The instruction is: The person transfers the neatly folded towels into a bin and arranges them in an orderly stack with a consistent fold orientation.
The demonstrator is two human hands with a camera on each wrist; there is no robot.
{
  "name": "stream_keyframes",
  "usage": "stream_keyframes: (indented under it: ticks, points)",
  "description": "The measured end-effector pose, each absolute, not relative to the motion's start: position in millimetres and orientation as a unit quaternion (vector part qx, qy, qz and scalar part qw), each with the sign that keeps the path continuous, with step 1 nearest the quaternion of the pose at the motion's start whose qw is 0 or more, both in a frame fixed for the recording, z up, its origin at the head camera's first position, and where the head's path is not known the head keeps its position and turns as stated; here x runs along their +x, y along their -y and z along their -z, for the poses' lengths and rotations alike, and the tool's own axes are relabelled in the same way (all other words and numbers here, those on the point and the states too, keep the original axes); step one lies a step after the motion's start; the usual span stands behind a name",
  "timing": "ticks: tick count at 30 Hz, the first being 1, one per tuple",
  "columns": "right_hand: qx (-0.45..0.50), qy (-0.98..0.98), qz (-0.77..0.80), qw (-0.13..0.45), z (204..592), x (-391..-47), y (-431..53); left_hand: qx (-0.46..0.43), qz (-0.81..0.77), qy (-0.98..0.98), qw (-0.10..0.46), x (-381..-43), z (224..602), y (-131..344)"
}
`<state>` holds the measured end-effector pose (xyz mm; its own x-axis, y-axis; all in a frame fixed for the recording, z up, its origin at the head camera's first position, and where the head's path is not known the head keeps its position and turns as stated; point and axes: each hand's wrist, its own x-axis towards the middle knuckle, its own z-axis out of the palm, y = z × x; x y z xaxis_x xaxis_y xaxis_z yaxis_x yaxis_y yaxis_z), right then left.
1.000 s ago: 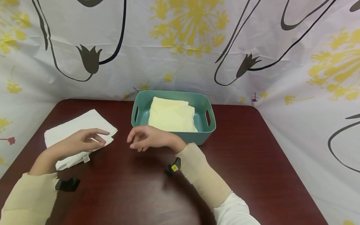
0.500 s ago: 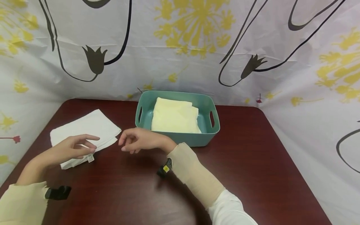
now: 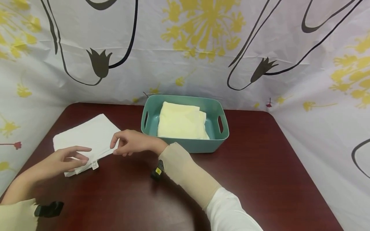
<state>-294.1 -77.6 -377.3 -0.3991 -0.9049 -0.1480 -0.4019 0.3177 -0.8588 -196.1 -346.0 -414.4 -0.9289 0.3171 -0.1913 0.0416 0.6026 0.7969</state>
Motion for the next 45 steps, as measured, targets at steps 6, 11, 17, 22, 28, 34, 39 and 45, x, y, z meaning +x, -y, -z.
stream_keyframes:
  ticks: [6, 11, 17, 22, 28, 34, 39, 45]
  points:
    - [-0.432, -0.757, 0.368, 0.323, 375.8, -297.3, 87.5, 0.091, -0.443, -0.880, 0.146, -192.4, 421.3, 354.2]
    - [-0.423, -0.766, 0.365, 0.319, 376.6, -303.1, 95.7, 0.079, -0.427, -0.890, 0.136, -189.1, 425.2, 362.2]
    - [-0.408, -0.765, 0.378, 0.325, 380.1, -313.4, 112.2, 0.044, -0.406, -0.900, 0.154, -185.8, 428.7, 373.8]
    - [-0.383, -0.773, 0.388, 0.325, 379.7, -322.3, 122.9, 0.030, -0.404, -0.899, 0.167, -185.8, 430.5, 380.8]
    - [-0.359, -0.785, 0.395, 0.315, 384.3, -332.1, 127.5, 0.026, -0.395, -0.907, 0.146, -184.9, 433.9, 387.2]
    - [-0.333, -0.802, 0.385, 0.314, 390.8, -340.6, 131.2, 0.017, -0.405, -0.903, 0.144, -183.5, 436.7, 398.7]
    - [-0.326, -0.814, 0.371, 0.304, 389.8, -342.7, 139.8, -0.004, -0.398, -0.905, 0.154, -185.6, 437.5, 409.3]
    - [-0.299, -0.837, 0.345, 0.300, 391.2, -347.5, 153.4, -0.018, -0.371, -0.911, 0.177, -190.6, 435.5, 419.3]
